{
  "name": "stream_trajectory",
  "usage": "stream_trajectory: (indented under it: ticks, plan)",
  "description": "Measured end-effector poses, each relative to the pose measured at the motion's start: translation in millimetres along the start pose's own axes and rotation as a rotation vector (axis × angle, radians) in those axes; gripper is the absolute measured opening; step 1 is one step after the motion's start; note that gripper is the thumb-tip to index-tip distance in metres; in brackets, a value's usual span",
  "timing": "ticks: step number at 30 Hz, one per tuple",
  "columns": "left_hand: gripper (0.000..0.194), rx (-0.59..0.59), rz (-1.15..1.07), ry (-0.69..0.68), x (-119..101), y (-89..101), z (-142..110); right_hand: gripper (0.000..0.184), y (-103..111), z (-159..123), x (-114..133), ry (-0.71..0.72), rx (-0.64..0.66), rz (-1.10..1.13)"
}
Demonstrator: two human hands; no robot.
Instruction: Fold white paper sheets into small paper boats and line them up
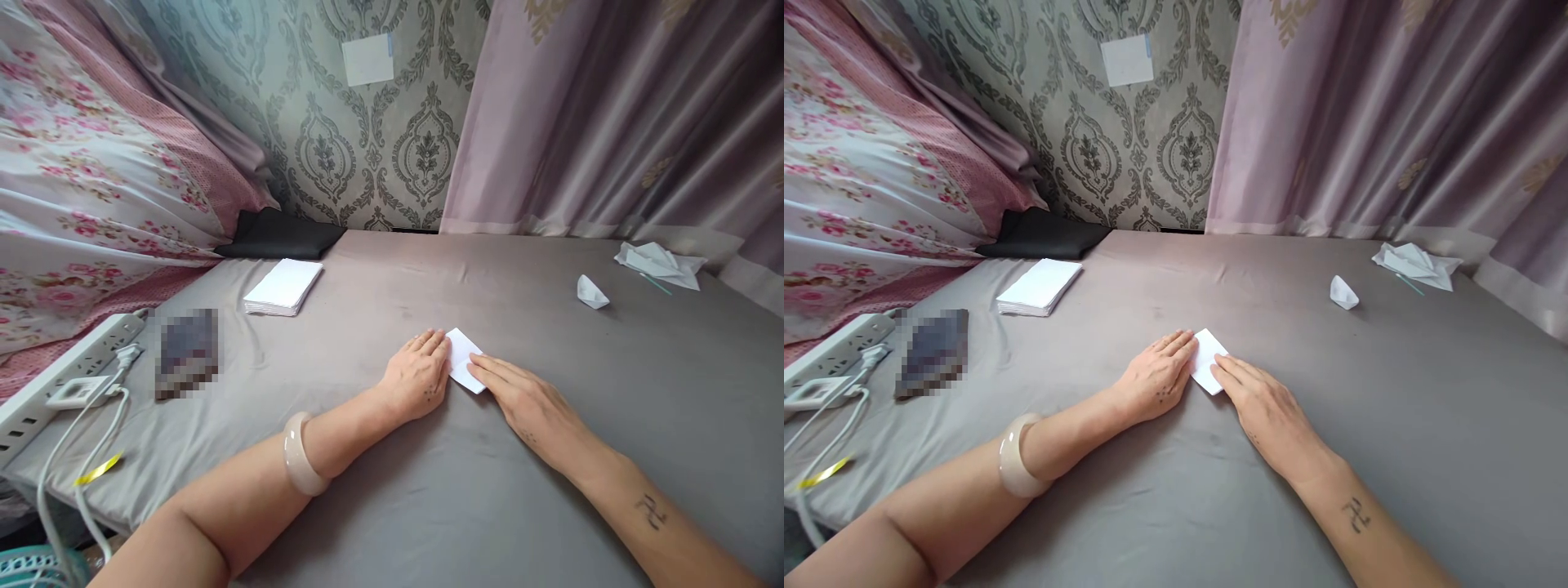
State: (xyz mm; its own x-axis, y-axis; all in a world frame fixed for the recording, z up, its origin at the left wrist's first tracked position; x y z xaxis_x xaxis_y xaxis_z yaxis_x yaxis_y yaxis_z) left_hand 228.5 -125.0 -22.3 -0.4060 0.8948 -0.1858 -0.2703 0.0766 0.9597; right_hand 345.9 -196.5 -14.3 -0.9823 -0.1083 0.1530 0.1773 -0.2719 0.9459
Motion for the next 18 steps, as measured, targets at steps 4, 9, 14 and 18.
stream_trajectory:
  ticks: [4, 9, 14, 18]
  plan:
    - [0.043, 0.001, 0.031, 0.1, 21.2, 1.1, -2.7, 0.048, 1.1, -2.1, 1.0, 0.009, 0.03, -0.054]
    - [0.032, -0.218, 0.1, 0.116, 29.7, 22.1, -6.5, 0.045, 8.3, -1.5, 9.6, 0.027, 0.077, -0.082]
    - [0.034, -0.3, -0.043, -0.133, -5.0, 29.2, -4.8, 0.043, 12.0, -1.3, 11.6, -0.001, 0.104, -0.061]
    - [0.031, -0.151, -0.164, -0.116, -20.2, 14.9, -5.3, 0.047, 8.9, -2.7, 7.6, -0.027, 0.123, -0.042]
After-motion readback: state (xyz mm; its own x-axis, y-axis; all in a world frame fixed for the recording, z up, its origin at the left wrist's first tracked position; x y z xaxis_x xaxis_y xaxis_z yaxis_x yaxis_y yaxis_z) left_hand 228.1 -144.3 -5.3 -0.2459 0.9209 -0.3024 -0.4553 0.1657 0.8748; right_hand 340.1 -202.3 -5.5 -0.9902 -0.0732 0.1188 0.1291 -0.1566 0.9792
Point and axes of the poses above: each hand's wrist, its own z-axis towards the middle knuckle, its own y-axis out of the back of the hand, x = y × z, the point moved 7 cm from there along z, towards the middle knuckle, and after that the axes turned 15 degrees about -y, right-handed, at the moved point
